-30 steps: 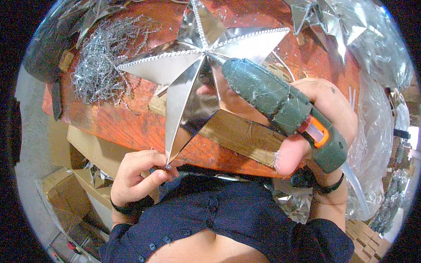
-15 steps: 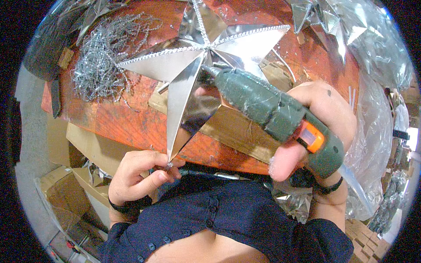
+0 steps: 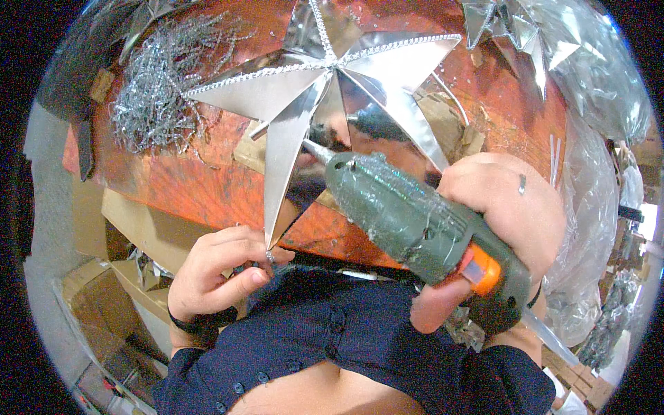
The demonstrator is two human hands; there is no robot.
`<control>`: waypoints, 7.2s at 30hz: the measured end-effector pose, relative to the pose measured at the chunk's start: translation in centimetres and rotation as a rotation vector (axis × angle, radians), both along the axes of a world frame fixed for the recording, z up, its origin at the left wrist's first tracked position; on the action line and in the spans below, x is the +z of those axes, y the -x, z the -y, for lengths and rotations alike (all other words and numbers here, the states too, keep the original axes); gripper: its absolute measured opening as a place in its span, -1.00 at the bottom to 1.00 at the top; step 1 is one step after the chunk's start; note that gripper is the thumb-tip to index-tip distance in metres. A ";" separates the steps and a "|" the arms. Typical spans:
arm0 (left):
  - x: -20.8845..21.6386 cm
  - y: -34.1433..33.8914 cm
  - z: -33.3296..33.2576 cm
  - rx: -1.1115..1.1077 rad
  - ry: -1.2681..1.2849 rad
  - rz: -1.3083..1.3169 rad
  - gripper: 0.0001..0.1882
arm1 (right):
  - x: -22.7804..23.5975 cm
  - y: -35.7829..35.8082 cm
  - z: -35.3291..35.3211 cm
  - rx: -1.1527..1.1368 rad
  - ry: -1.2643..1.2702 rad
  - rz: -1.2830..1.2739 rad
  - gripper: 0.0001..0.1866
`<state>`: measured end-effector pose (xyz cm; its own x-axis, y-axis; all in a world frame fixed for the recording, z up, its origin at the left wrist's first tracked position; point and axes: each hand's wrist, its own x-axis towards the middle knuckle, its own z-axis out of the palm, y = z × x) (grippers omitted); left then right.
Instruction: The recorder uses a hot glue gun to apply decorative rhinestone strips to the edges of large silver stars.
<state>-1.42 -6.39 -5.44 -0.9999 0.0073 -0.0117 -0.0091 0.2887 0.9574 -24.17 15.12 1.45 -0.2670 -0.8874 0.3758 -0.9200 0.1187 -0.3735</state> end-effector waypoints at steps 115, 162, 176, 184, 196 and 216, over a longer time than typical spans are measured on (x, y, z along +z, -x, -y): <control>-3.6 -1.2 -4.5 0.517 -0.516 0.016 -0.92 | -1.7 -2.8 -4.3 -0.624 0.070 0.083 -0.80; 7.5 4.2 5.1 -0.017 0.945 -0.392 -0.27 | -3.0 -7.7 -1.4 0.666 0.181 -0.035 -0.78; 5.3 10.5 5.9 -0.154 0.981 -0.448 0.12 | 1.0 -6.8 -3.8 0.574 -0.003 -0.190 -0.75; 7.0 11.3 4.9 -0.266 0.933 -0.290 0.18 | 2.3 -6.1 -2.7 0.731 0.013 -0.333 -0.75; 7.2 12.0 4.3 -0.226 0.891 -0.192 0.18 | 3.4 -4.2 -0.3 0.369 -0.038 0.708 -0.85; 6.2 11.4 4.6 -0.167 0.918 -0.351 0.08 | -1.2 1.1 6.7 0.114 0.055 0.477 -0.86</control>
